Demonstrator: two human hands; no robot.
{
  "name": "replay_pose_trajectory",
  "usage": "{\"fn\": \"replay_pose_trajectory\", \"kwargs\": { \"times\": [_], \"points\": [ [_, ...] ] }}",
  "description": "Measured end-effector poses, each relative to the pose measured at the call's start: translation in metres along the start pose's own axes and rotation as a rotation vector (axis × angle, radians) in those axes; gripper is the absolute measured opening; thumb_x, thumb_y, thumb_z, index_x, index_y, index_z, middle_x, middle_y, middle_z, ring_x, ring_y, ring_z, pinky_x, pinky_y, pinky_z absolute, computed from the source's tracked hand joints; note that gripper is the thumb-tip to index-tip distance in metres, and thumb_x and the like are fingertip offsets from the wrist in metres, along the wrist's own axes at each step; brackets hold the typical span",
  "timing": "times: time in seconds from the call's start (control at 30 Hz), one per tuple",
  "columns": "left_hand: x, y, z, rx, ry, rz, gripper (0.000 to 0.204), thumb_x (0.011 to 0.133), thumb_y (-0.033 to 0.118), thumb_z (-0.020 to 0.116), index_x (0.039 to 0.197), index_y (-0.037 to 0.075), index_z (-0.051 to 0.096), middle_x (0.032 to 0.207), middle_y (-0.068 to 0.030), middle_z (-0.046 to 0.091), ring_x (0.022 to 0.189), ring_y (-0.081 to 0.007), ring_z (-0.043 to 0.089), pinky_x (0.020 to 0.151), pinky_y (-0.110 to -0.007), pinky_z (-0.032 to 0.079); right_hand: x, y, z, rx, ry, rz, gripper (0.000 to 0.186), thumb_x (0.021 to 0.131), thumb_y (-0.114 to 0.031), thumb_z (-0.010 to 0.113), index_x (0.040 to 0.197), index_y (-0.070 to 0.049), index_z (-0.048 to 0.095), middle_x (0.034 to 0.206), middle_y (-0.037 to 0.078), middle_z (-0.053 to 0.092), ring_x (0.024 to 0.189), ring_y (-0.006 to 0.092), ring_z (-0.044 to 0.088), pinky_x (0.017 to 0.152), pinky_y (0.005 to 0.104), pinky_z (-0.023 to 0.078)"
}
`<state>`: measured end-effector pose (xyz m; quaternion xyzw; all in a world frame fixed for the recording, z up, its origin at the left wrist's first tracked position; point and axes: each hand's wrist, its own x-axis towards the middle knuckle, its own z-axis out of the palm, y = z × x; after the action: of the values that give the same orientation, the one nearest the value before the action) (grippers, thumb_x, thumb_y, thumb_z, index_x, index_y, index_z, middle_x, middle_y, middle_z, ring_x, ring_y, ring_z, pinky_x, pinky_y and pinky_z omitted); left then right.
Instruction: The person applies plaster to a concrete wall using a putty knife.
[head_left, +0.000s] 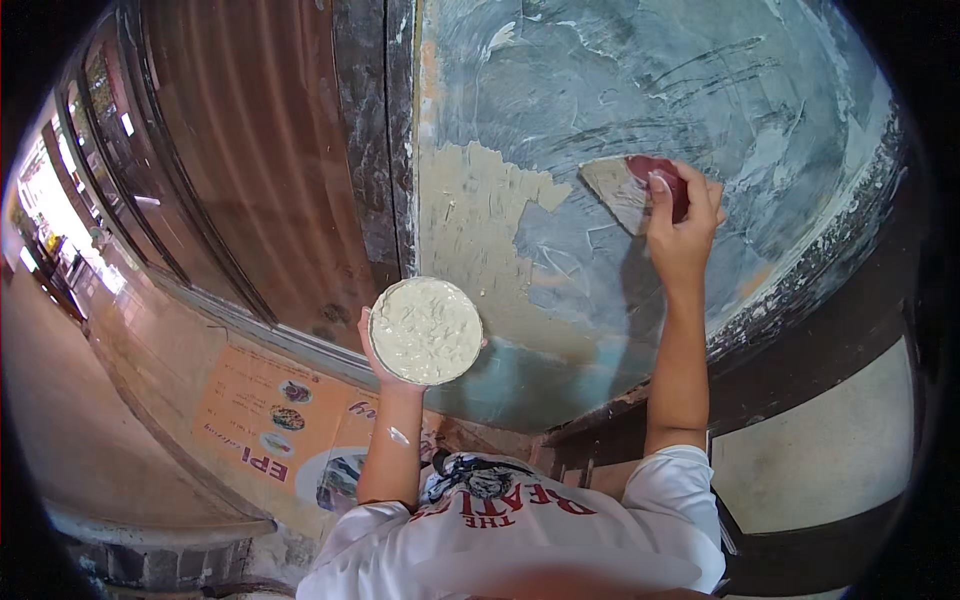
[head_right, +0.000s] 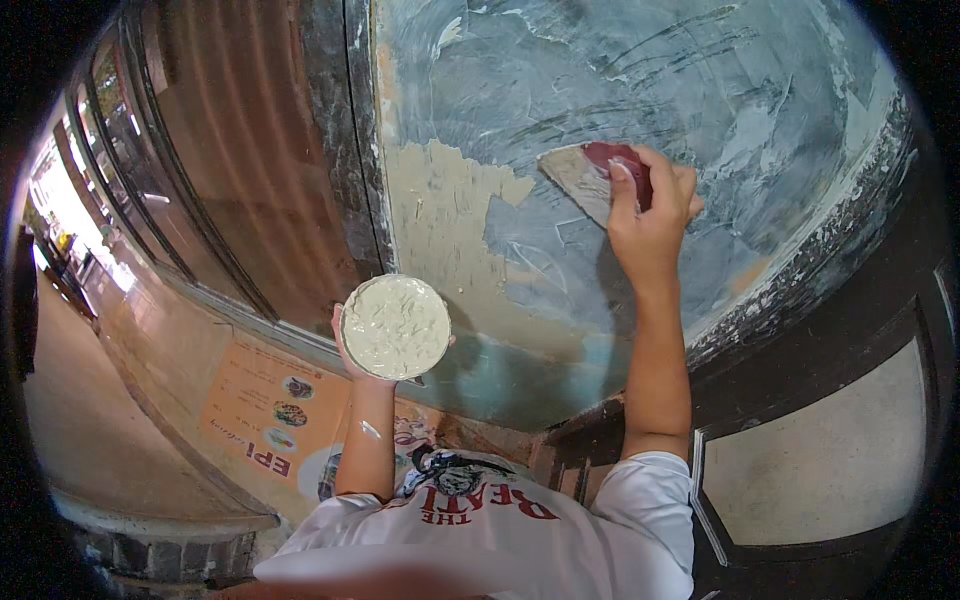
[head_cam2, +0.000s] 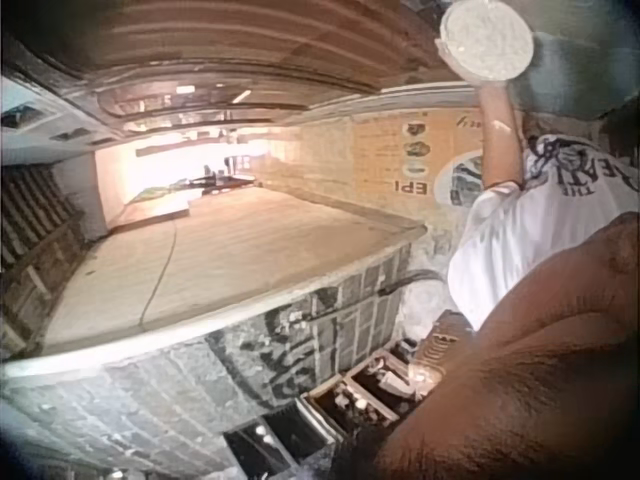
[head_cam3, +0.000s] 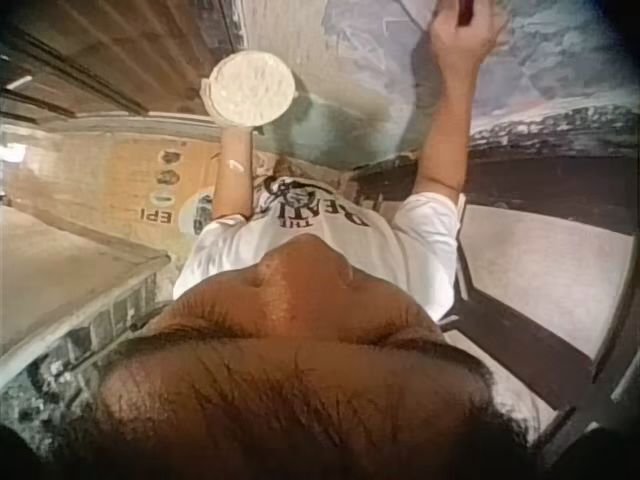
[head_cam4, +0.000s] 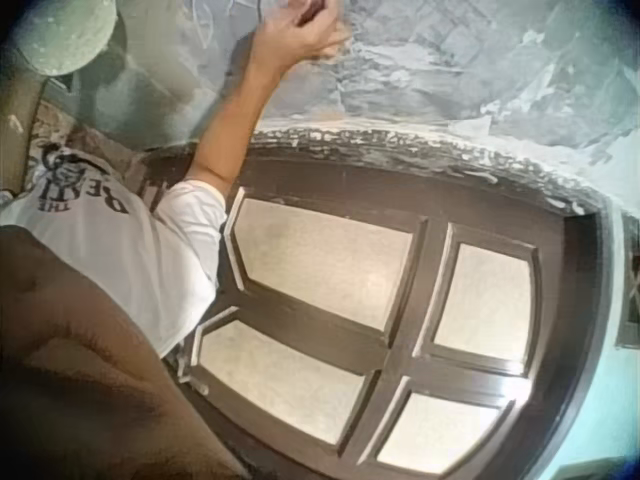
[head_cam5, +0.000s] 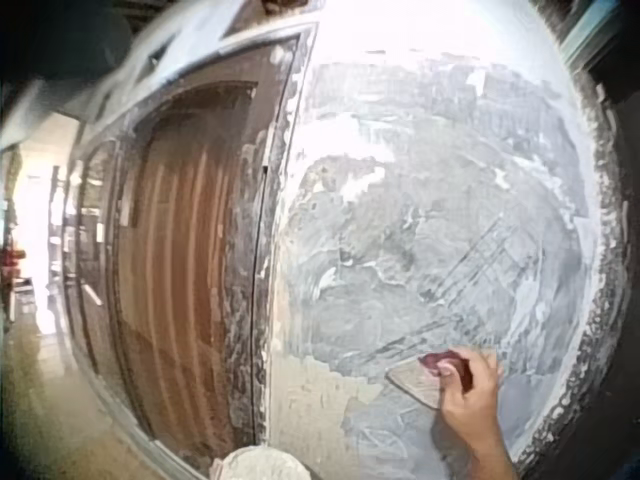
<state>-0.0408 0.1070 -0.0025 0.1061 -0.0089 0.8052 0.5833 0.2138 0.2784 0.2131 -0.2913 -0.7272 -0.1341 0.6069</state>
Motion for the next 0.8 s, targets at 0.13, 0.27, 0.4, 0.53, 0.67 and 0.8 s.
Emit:
{"fn": "replay_pose_trajectory", "kwargs": {
  "times": [0.13,0.27,0.4,0.53,0.67,0.8],
  "points": [
    [0.005,-0.009,0.016,0.0,0.009,-0.004,0.075,0.097,0.064,0.042,0.142,0.005,0.057,0.143,-0.0199,0.058,0.125,-0.0419,0.059,0.105,-0.058,0.049,-0.02,-0.005,-0.01,0.315,-0.232,0.061,0.019,0.091,-0.008,0.072,0.108,-0.001,0.069,0.093,0.013,0.066,0.079,0.0262,0.061,0.072,0.0363,0.049],
    [0.012,-0.023,0.042,0.006,-0.016,-0.017,0.073,0.099,0.06,0.041,0.141,0.002,0.057,0.141,-0.021,0.06,0.125,-0.0402,0.059,0.108,-0.053,0.048,-0.031,-0.02,-0.011,0.654,-0.795,0.367,0.023,0.096,-0.01,0.069,0.115,0.001,0.066,0.098,0.006,0.07,0.09,0.0115,0.063,0.08,0.0285,0.051],
    [0.015,-0.036,0.06,-0.019,-0.063,-0.089,0.079,0.097,0.063,0.044,0.146,0.001,0.05,0.148,-0.0238,0.052,0.132,-0.0434,0.053,0.112,-0.057,0.043,-0.029,-0.005,-0.006,0.604,-1.02,0.46,0.025,0.097,-0.01,0.067,0.119,0.002,0.066,0.097,0.003,0.069,0.088,0.008,0.061,0.078,0.0268,0.051],
    [0.009,-0.044,0.061,-0.008,-0.042,-0.097,0.085,0.095,0.067,0.048,0.152,0.003,0.044,0.155,-0.0251,0.043,0.138,-0.0475,0.046,0.113,-0.064,0.039,-0.013,0.01,-0.022,0.41,-1.055,0.491,0.023,0.096,-0.01,0.066,0.115,0.003,0.067,0.092,0.006,0.07,0.081,0.0115,0.062,0.073,0.0289,0.052],
    [0.001,-0.053,0.07,-0.027,-0.062,-0.114,0.081,0.097,0.064,0.043,0.149,0.003,0.047,0.153,-0.0234,0.046,0.135,-0.0456,0.049,0.112,-0.062,0.041,-0.004,0.004,-0.047,0.434,-0.921,0.477,0.016,0.096,-0.008,0.064,0.11,0.001,0.066,0.091,0.008,0.068,0.082,0.0128,0.062,0.074,0.0314,0.05],
    [-0.004,-0.063,0.085,-0.005,-0.052,-0.11,0.08,0.099,0.064,0.04,0.149,0.003,0.049,0.15,-0.0229,0.05,0.133,-0.0449,0.052,0.111,-0.062,0.041,-0.017,-0.005,-0.065,0.404,-0.604,-0.041,0.02,0.087,-0.002,0.068,0.107,-0.006,0.068,0.098,0.004,0.07,0.082,0.0215,0.056,0.076,0.034,0.048]
  ]
}}
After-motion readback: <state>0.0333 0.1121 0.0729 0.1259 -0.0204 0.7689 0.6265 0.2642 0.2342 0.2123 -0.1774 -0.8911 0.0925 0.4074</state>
